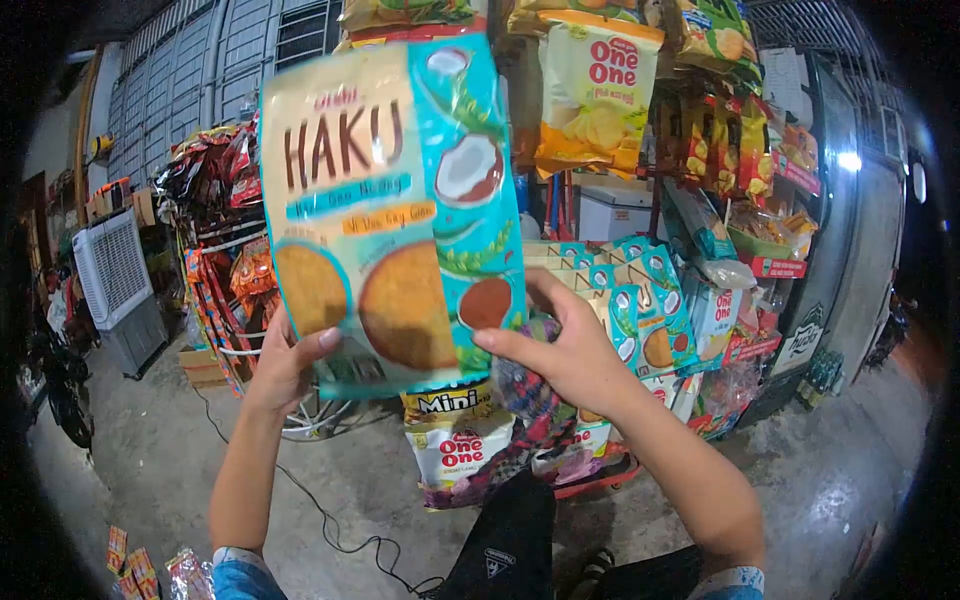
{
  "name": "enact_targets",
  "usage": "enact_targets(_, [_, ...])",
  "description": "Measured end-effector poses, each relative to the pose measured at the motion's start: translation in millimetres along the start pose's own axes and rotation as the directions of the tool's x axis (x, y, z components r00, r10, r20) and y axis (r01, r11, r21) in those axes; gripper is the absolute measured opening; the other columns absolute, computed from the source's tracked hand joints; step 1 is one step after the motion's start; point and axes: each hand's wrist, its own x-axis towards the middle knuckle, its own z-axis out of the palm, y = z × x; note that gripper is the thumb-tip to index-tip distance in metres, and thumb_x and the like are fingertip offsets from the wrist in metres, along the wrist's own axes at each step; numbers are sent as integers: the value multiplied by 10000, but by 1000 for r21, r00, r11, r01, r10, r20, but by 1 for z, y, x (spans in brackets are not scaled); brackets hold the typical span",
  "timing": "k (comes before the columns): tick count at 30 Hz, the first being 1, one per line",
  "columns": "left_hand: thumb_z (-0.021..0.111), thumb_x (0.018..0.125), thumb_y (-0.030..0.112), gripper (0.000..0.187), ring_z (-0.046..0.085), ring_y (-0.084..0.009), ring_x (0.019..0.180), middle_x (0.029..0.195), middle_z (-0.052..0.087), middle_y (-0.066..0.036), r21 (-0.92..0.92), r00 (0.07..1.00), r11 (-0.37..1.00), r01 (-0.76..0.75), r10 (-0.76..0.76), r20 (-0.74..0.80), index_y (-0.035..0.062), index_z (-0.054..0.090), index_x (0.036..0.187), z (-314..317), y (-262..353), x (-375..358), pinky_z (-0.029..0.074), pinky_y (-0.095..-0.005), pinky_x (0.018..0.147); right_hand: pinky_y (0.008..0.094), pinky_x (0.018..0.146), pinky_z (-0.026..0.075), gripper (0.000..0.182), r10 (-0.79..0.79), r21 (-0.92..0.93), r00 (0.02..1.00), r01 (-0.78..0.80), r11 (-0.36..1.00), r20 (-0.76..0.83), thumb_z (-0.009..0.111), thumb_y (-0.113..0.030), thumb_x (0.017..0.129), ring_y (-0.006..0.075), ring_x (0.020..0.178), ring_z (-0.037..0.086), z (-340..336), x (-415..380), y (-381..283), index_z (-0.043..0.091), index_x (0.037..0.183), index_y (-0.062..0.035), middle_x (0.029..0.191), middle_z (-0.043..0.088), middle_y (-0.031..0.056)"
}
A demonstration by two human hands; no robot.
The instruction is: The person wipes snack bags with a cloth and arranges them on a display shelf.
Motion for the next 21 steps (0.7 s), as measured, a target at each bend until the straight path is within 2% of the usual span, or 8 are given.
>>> enact_targets(2, [782, 873, 153, 664, 618, -195, 1191, 1315, 623, -93, -50, 999, 998, 45, -44, 13, 31, 450, 1434, 9, -1, 3, 496, -376, 1034, 333, 1058, 416, 600, 162, -14, 986, -162, 987, 48, 833, -254, 838, 162, 1178, 577, -15, -22, 5, 569, 1314, -1, 1248, 649, 83])
enact_targets(4, [738, 926, 273, 576, 639, -186, 1149, 1275, 643, -93, -286, 991, 956, 63, -94, -94, 24, 498, 1386, 34, 4, 11, 538, -363, 960, 325, 1016, 441, 550, 170, -96, 985, -168, 981, 16, 838, -255, 831, 154, 1124, 597, -34, -47, 19, 614, 1265, -3, 1215, 667, 67])
enact_targets(6, [655, 979, 383, 518, 675, -185, 1080, 1235, 660, -96, -283, 983, 957, 64, -109, -145, 28, 540, 1338, 60, -4, 21, 568, -352, 897, 322, 966, 463, 518, 258, -222, 965, -261, 939, -44, 844, -260, 823, 147, 1070, 608, -52, -76, 25, 645, 1227, -3, 1171, 684, 54])
enact_targets(10, [526, 1028, 486, 552, 711, -205, 989, 1209, 677, -115, -232, 951, 928, 292, -307, -32, 42, 531, 1356, 127, -43, 34, 582, -363, 881, 313, 941, 470, 454, 376, -114, 914, -394, 912, -151, 844, -215, 823, 130, 1041, 610, -92, -145, 52, 669, 1185, -5, 1120, 699, 48])
enact_targets(14, [469, 1026, 557, 652, 682, -225, 1113, 1317, 627, -132, -496, 928, 786, 368, -339, 153, 65, 431, 1452, 215, -98, 35, 570, -383, 950, 294, 918, 474, 376, 491, 41, 815, -504, 863, -309, 824, -111, 829, 113, 999, 618, -140, -220, 73, 675, 1161, -15, 1081, 712, 35])
enact_targets(18, [409, 1057, 530, 644, 611, -262, 1235, 1409, 552, -132, -497, 931, 787, 364, -294, 215, 56, 388, 1493, 296, -136, 29, 521, -398, 1029, 292, 911, 477, 333, 552, 93, 725, -569, 817, -412, 819, -96, 827, 110, 987, 621, -180, -288, 84, 679, 1122, -27, 1055, 712, 32])
enact_targets(20, [353, 1068, 532, 683, 543, -267, 1314, 1500, 467, -155, -600, 865, 660, 453, -162, 475, 48, 331, 1550, 332, -152, 33, 453, -404, 1098, 298, 904, 482, 328, 646, 220, 643, -618, 755, -411, 820, -92, 824, 113, 982, 627, -198, -318, 85, 679, 1113, -30, 1047, 715, 34])
enact_targets(21, [353, 1068, 532, 683, 543, -267, 1314, 1500, 467, -155, -597, 852, 644, 479, -176, 493, 48, 331, 1550, 347, -157, 31, 453, -404, 1098, 304, 904, 490, 339, 640, 191, 634, -630, 753, -434, 824, -83, 818, 119, 986, 639, -207, -337, 90, 675, 1117, -28, 1040, 721, 38])
